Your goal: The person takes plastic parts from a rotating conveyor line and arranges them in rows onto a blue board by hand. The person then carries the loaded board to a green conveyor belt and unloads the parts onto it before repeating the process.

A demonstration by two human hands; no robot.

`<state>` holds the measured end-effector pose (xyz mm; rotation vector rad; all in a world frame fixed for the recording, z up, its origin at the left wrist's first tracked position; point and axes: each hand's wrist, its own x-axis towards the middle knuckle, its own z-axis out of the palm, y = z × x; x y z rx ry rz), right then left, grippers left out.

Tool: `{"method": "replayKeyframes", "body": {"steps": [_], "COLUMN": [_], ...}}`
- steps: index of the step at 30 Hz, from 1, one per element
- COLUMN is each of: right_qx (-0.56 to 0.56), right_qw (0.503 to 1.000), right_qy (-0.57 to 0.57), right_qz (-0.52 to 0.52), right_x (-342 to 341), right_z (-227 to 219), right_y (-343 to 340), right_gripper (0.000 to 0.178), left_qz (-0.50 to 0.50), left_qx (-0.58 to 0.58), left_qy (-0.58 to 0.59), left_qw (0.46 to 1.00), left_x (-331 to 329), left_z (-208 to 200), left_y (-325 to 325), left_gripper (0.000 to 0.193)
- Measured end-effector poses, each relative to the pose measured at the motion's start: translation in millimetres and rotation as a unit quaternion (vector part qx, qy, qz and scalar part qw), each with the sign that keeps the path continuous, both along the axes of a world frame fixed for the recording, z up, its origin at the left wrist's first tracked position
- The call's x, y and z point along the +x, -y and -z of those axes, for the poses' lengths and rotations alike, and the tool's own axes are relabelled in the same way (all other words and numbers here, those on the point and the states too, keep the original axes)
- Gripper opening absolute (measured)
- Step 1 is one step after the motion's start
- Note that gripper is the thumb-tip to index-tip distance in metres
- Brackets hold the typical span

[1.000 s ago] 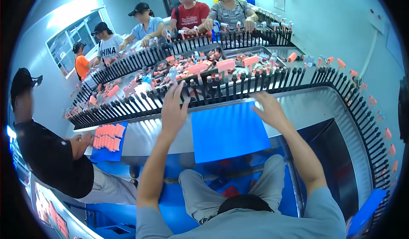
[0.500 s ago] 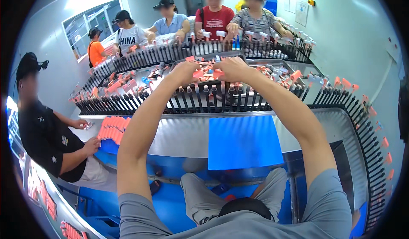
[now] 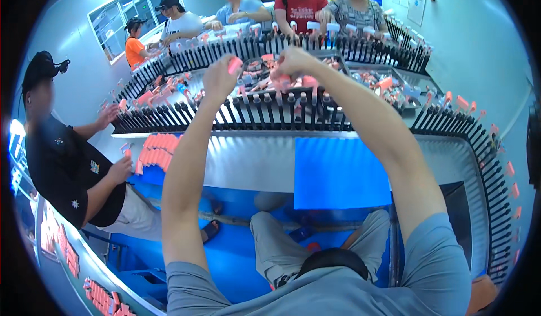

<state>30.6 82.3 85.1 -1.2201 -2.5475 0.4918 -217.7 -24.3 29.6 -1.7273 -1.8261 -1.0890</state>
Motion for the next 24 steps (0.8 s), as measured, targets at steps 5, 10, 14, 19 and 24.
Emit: {"method": "replayKeyframes", "body": {"steps": [5, 10, 14, 19, 24], "right_qx": [-0.053, 0.02, 0.118, 0.114, 0.088], "right_qw": [0.933, 0.977, 0.992, 0.983, 0.973], "right_qy": [-0.301, -0.186, -0.034, -0.102, -0.208], "right_qz": [-0.191, -0.106, -0.001, -0.101, -0.048], "right_x": [48, 181, 230, 238, 225], "right_z": [39, 136, 220, 256, 257], "right_y": [62, 134, 127, 99, 109], "right_gripper": [0.049, 0.026, 0.032, 0.044, 0.049], "left_qz": [0.048, 0.16, 0.154, 0.151, 0.192], "left_qx": [0.004, -0.082, -0.135, -0.151, -0.116], "left_qy": [0.185, 0.226, 0.198, 0.214, 0.281], "left_qw": [0.982, 0.957, 0.958, 0.953, 0.933], "left_x": [54, 167, 237, 273, 265], "left_z": [46, 147, 216, 231, 216], "left_y": [96, 106, 76, 57, 63], "left_gripper": [0.045, 0.044, 0.048, 0.051, 0.058]}}
